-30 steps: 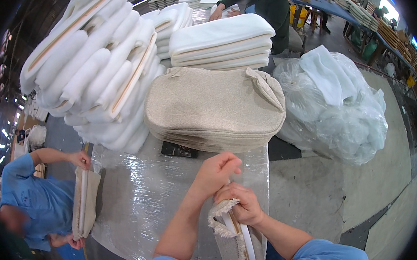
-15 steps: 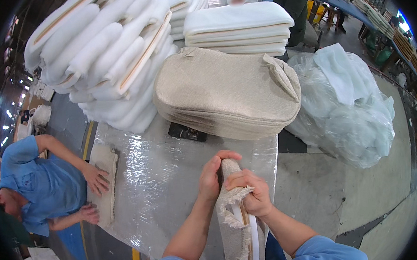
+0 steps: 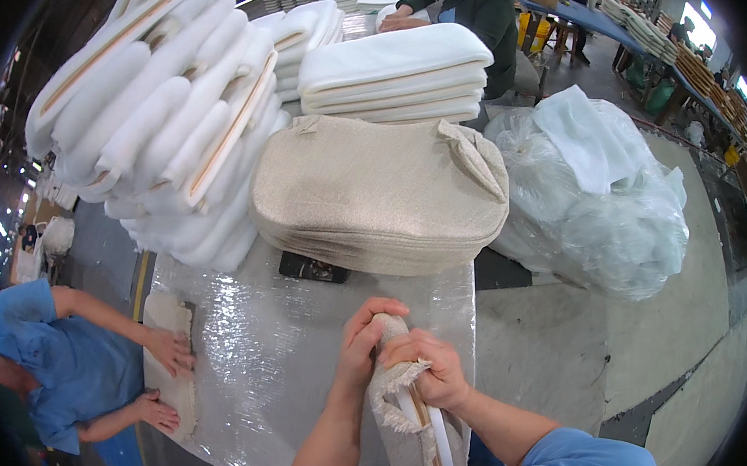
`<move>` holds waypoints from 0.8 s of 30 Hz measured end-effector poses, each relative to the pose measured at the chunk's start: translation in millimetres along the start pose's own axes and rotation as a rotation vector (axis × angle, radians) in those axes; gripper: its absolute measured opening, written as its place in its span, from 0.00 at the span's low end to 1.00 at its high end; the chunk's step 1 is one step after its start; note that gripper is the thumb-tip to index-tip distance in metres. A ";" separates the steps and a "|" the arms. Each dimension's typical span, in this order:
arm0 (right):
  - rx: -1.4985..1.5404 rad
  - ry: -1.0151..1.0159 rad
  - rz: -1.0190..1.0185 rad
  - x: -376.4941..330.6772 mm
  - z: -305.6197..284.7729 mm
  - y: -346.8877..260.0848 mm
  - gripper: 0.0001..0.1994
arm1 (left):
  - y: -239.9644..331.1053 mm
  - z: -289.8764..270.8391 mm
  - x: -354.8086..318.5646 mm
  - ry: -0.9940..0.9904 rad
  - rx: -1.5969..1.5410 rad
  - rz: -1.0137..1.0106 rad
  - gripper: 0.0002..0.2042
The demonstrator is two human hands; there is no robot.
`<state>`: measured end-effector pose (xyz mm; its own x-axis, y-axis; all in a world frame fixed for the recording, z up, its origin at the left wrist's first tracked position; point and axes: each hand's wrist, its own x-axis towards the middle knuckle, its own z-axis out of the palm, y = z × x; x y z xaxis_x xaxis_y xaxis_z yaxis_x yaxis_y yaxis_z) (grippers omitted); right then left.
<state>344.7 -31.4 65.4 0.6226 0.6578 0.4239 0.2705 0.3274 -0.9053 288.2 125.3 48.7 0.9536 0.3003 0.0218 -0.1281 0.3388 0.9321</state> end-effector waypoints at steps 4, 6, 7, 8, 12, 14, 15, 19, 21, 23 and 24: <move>0.001 0.024 -0.006 -0.2 0.3 -1.4 0.19 | 3.6 -0.2 -2.2 -0.051 0.001 -0.023 0.16; -0.059 0.005 -0.002 -4.0 -2.0 6.2 0.17 | 3.8 1.0 -2.9 -0.047 0.001 -0.062 0.17; -0.088 -0.008 0.001 -5.5 -2.3 8.7 0.17 | 3.6 0.5 -4.1 -0.032 0.000 -0.088 0.19; -0.089 -0.013 -0.013 -5.3 -2.7 9.5 0.17 | 3.2 -0.1 -4.9 -0.017 0.000 -0.115 0.21; 0.020 -0.028 -0.030 4.2 -10.4 3.8 0.13 | 3.9 -4.4 -5.2 -0.026 -0.017 -0.143 0.19; 0.118 0.034 -0.019 14.6 -20.5 1.7 0.11 | 3.3 -4.7 -4.1 -0.032 0.015 -0.098 0.15; 0.159 0.100 -0.015 26.1 -28.7 3.9 0.11 | 6.9 -2.4 -5.3 -0.019 -0.021 -0.171 0.17; 0.244 0.116 0.194 79.9 -45.9 23.5 0.24 | 14.4 13.6 -5.6 0.016 -0.094 -0.267 0.25; 0.310 0.041 0.274 106.4 -26.3 39.7 0.26 | 6.5 13.8 -3.7 0.017 -0.051 -0.205 0.31; 0.333 0.035 0.253 112.0 -8.6 55.6 0.27 | 1.9 14.0 -5.0 0.004 0.038 -0.175 0.37; 0.346 0.036 0.244 110.4 -1.9 61.7 0.28 | 1.1 16.2 -5.8 0.007 0.038 -0.172 0.39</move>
<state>431.5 60.1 56.4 0.6645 0.7224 0.1913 -0.1467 0.3772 -0.9145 286.9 109.5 55.5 0.9586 0.2471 -0.1412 0.0469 0.3521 0.9348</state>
